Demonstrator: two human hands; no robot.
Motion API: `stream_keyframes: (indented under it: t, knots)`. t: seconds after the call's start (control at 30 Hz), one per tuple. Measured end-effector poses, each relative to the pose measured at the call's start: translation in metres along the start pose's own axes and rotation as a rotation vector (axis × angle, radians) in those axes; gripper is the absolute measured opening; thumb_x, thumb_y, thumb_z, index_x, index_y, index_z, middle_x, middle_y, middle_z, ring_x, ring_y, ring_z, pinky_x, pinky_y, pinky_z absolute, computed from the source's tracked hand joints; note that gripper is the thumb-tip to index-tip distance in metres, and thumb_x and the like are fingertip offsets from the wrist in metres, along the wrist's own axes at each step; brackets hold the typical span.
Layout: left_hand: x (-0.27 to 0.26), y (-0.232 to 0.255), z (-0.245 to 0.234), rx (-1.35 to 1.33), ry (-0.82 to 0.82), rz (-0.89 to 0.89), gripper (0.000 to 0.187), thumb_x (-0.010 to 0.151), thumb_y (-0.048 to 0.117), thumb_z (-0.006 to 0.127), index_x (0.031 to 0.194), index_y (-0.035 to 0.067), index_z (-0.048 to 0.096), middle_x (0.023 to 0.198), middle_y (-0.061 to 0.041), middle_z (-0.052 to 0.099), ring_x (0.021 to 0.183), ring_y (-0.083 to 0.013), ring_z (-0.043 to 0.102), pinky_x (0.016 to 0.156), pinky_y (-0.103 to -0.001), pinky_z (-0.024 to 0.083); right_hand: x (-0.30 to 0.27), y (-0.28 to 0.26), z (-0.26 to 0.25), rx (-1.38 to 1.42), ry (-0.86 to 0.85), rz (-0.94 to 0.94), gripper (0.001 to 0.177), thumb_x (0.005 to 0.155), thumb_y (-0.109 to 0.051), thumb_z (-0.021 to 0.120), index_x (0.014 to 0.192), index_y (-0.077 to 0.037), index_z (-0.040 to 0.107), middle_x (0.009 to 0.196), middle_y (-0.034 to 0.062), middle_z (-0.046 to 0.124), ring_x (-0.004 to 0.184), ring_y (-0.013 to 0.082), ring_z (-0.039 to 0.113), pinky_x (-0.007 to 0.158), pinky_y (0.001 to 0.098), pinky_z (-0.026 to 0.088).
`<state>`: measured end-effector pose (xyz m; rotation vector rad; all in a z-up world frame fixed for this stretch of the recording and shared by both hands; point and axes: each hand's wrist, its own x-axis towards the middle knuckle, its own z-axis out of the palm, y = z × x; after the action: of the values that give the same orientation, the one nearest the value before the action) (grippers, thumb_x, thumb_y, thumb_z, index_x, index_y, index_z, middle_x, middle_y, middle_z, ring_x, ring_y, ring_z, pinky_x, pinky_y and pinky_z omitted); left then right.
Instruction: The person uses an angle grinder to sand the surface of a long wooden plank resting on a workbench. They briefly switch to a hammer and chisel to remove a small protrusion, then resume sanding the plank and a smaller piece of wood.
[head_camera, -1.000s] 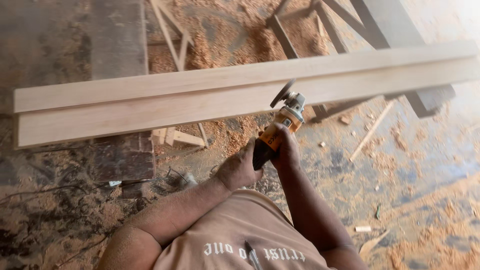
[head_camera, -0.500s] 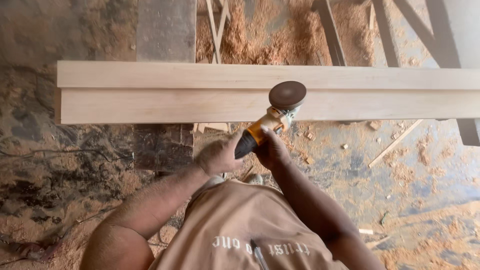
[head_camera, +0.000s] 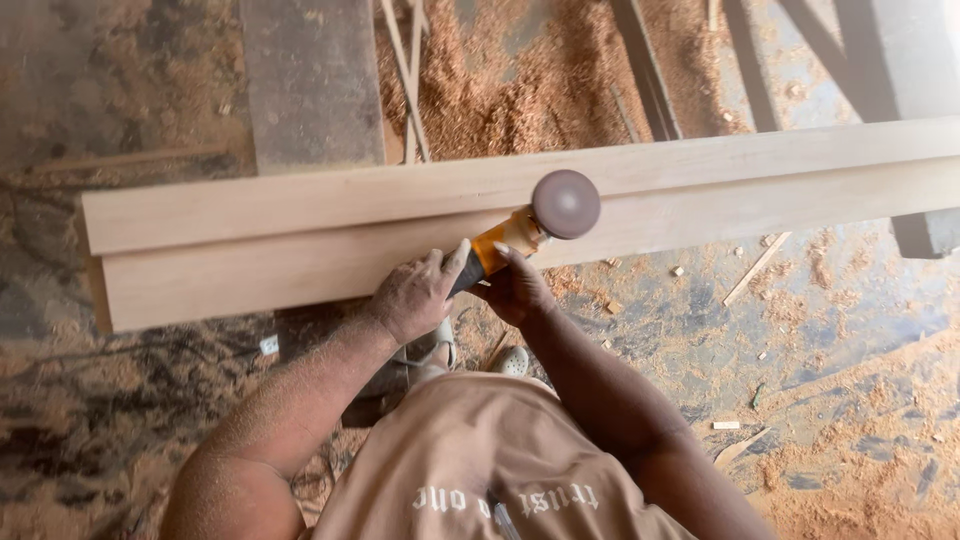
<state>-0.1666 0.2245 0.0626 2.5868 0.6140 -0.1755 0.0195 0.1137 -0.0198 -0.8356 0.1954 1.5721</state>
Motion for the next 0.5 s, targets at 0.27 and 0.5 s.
stream_keyframes:
  t: [0.27, 0.5]
  knots:
    - [0.037, -0.041, 0.004, 0.008, 0.061, -0.022, 0.094, 0.084, 0.015, 0.076, 0.158, 0.004, 0.02, 0.113, -0.027, 0.06, 0.094, -0.0352, 0.069, 0.081, -0.044, 0.062, 0.057, -0.016, 0.021, -0.1, 0.132, -0.05, 0.058, 0.084, -0.04, 0.076, 0.13, -0.009, 0.059, 0.123, 0.0153, 0.068, 0.115, 0.0324, 0.066, 0.103, 0.0546, 0.052]
    - [0.048, -0.07, 0.014, 0.085, 0.137, 0.067, 0.087, 0.091, 0.017, 0.074, 0.158, -0.003, 0.021, 0.116, -0.028, 0.061, 0.098, -0.0348, 0.067, 0.086, -0.045, 0.06, 0.004, -0.009, -0.004, -0.593, 0.022, 0.19, 0.051, 0.096, -0.04, 0.065, 0.131, -0.004, 0.06, 0.118, 0.0173, 0.072, 0.108, 0.0314, 0.071, 0.089, 0.0499, 0.058]
